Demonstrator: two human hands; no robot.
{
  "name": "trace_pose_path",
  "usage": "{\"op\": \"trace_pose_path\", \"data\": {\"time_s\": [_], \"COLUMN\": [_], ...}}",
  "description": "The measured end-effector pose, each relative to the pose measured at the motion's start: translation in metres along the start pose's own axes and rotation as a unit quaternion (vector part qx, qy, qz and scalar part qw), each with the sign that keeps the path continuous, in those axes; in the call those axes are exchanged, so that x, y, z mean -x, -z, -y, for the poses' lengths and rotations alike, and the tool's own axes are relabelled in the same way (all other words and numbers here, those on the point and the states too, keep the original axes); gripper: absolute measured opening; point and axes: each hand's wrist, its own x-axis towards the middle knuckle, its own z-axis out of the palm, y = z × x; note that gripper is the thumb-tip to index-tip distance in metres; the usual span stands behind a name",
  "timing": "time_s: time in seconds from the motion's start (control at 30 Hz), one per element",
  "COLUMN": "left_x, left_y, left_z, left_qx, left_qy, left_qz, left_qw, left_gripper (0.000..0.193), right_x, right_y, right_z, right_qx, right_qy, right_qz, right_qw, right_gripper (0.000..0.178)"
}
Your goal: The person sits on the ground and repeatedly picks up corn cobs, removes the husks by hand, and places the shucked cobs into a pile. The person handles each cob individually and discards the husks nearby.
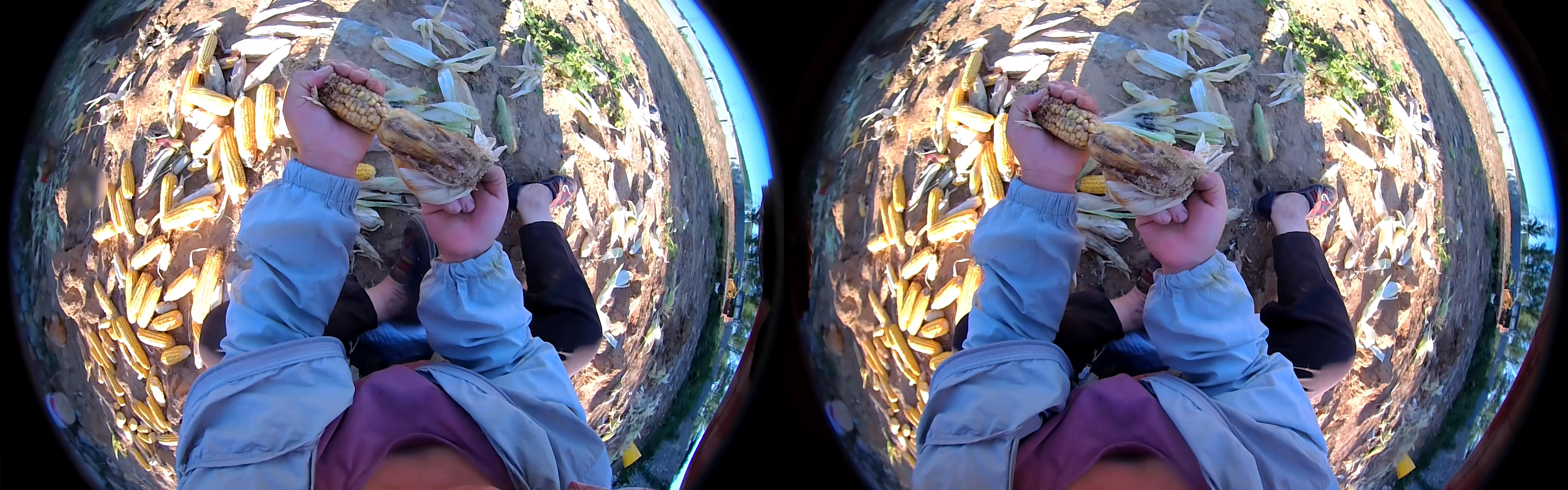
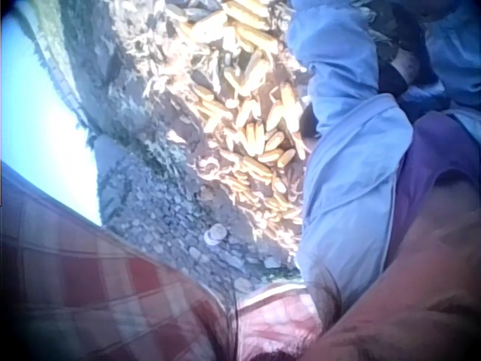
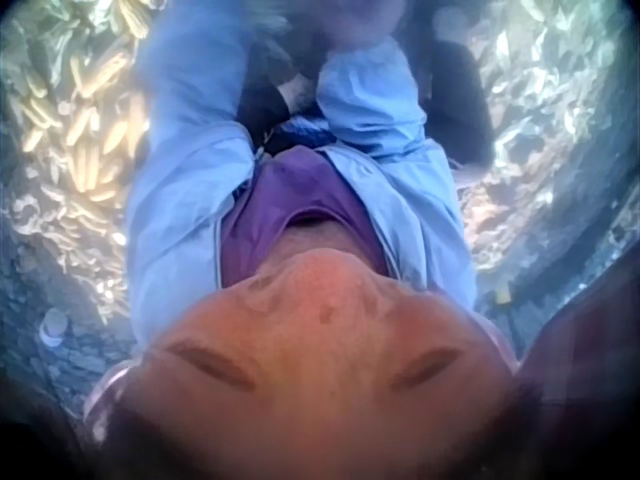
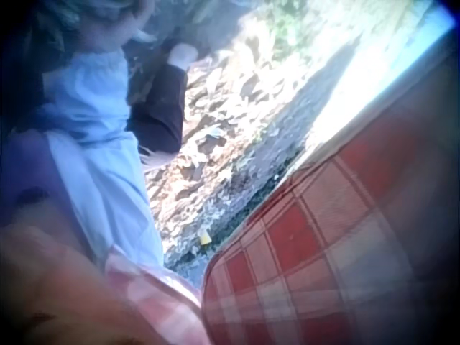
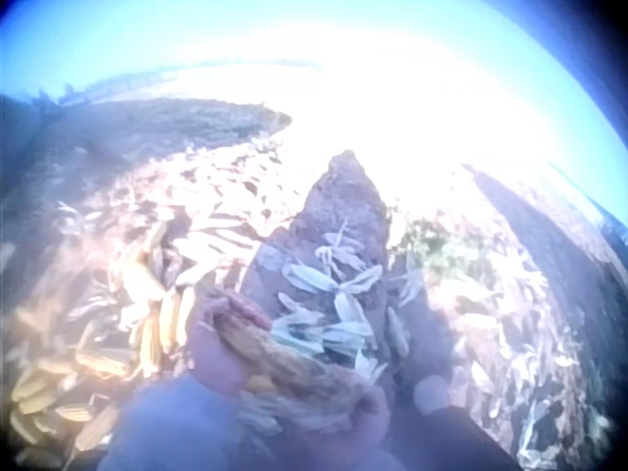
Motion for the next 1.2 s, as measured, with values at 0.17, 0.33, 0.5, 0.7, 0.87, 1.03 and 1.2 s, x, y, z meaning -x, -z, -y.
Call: {"op": "trace_pose_path", "data": {"time_s": [0.17, 0.33, 0.5, 0.7, 0.87, 1.03, 1.2], "left_x": [0.004, 0.004, 0.003, 0.018, 0.045, 0.032, 0.036], "left_y": [-0.005, -0.001, 0.021, 0.054, 0.130, 0.124, -0.015], "left_z": [0.012, 0.019, 0.039, 0.071, 0.101, 0.021, -0.308], "left_qx": [-0.058, -0.079, -0.068, -0.059, -0.030, -0.010, -0.079], "left_qy": [-0.018, -0.039, -0.052, -0.095, -0.093, -0.166, -0.439], "left_qz": [-0.005, -0.050, -0.056, -0.130, -0.192, -0.311, -0.154], "left_qw": [0.998, 0.995, 0.995, 0.985, 0.977, 0.936, 0.882], "left_gripper": [0.017, 0.019, 0.020, 0.012, 0.012, 0.017, 0.043], "right_x": [-0.002, -0.005, -0.008, -0.001, 0.010, -0.018, -0.079], "right_y": [0.004, 0.018, 0.042, 0.096, 0.144, 0.080, -0.049], "right_z": [0.012, 0.019, 0.033, 0.056, 0.057, -0.012, -0.156], "right_qx": [0.004, 0.004, 0.007, 0.103, 0.119, 0.238, 0.347], "right_qy": [-0.004, 0.012, 0.033, 0.095, 0.116, 0.045, -0.211], "right_qz": [0.026, 0.029, -0.008, -0.108, -0.181, -0.210, 0.131], "right_qw": [1.000, 1.000, 0.999, 0.984, 0.969, 0.947, 0.905], "right_gripper": [0.032, 0.028, 0.028, 0.031, 0.033, 0.037, 0.043]}}
